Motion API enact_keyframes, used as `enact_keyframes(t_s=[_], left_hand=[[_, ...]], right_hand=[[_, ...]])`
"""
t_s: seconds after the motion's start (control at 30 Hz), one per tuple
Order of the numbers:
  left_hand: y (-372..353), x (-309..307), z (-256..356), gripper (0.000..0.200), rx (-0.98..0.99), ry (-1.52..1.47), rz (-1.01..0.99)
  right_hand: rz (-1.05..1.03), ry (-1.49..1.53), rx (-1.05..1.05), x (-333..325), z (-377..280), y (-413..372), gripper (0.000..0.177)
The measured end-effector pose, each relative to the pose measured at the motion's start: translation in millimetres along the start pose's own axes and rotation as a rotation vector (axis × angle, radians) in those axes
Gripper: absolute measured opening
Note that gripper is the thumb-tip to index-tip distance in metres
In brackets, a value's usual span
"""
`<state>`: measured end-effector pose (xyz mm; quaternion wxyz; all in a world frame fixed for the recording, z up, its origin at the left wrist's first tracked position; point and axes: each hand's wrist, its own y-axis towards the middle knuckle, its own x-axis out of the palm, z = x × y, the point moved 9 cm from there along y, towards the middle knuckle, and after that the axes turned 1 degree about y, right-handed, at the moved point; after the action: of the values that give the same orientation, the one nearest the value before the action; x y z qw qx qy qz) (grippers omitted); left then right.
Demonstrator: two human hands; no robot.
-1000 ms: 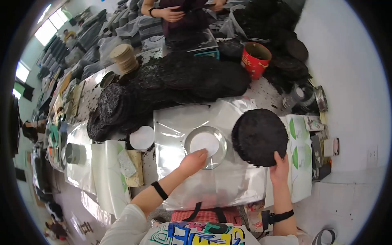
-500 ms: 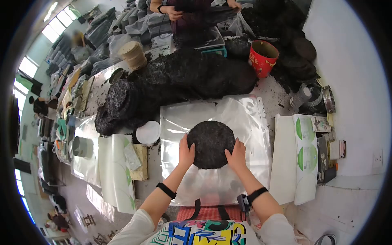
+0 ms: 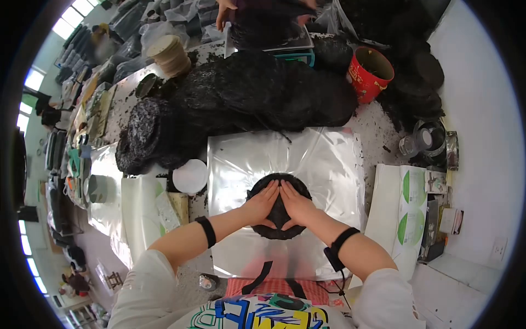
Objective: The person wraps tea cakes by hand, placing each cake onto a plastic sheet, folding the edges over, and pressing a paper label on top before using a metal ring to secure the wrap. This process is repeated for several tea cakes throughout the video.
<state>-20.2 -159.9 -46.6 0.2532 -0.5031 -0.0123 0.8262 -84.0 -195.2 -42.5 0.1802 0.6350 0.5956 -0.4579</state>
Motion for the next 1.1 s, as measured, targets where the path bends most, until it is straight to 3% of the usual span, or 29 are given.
enact_keyframes(t_s=[0.07,0.13,0.2,0.27,0.33,0.4,0.47,0.5,0.53,0.63,0.73,0.77,0.8,0.87,0.9,0.97,1.03,1.1], left_hand=[[18,22,-11,0.121,-0.080,0.073,-0.081],[27,50,-25,0.122,-0.132,0.124,-0.071],[39,76,-37,0.123,-0.202,0.130,-0.162],[36,86,-37,0.121,-0.278,0.289,-0.236],[32,80,-36,0.117,-0.263,0.356,-0.205],[30,75,-33,0.115,-0.235,0.341,-0.232],[28,79,-30,0.114,-0.238,0.321,-0.260],[29,81,-29,0.114,-0.267,0.356,-0.257],[32,82,-28,0.114,-0.261,0.360,-0.249],[32,86,-33,0.115,-0.274,0.361,-0.181],[29,58,-15,0.109,-0.238,0.393,-0.144],[29,42,-9,0.090,-0.201,0.229,0.014],[20,7,7,0.072,-0.081,0.102,0.257],[-6,-49,20,0.062,-0.065,0.144,0.543],[-9,-50,15,0.062,-0.078,0.152,0.557],[-6,-51,-5,0.057,-0.095,0.000,0.558],[3,-53,-25,0.050,-0.141,-0.264,0.559],[10,-51,-44,0.042,-0.177,-0.398,0.535]], right_hand=[[-0.009,0.006,0.040,9,7,16,0.127],[-0.139,-0.119,0.262,29,23,22,0.125],[-0.113,-0.144,0.294,62,45,32,0.122],[0.120,-0.181,0.291,76,48,26,0.121],[-0.084,-0.132,0.241,48,30,26,0.115],[-0.435,-0.474,0.014,51,22,34,0.112],[-0.351,-0.538,-0.005,51,24,27,0.109],[-0.043,-0.328,0.076,52,30,28,0.083],[-0.039,-0.336,0.082,72,39,24,0.083],[0.182,-0.242,0.164,55,35,19,0.048],[0.201,-0.310,0.150,56,34,16,0.048],[0.212,-0.220,0.135,60,38,16,0.049],[-0.004,-0.300,0.125,41,18,9,0.052],[-0.266,0.041,0.022,14,-6,10,0.058],[-0.267,0.026,0.008,8,-9,9,0.058],[0.698,0.344,0.177,-72,20,-26,0.052],[0.611,1.146,0.322,14,102,-9,0.048],[0.295,1.537,0.357,28,127,1,0.052]])
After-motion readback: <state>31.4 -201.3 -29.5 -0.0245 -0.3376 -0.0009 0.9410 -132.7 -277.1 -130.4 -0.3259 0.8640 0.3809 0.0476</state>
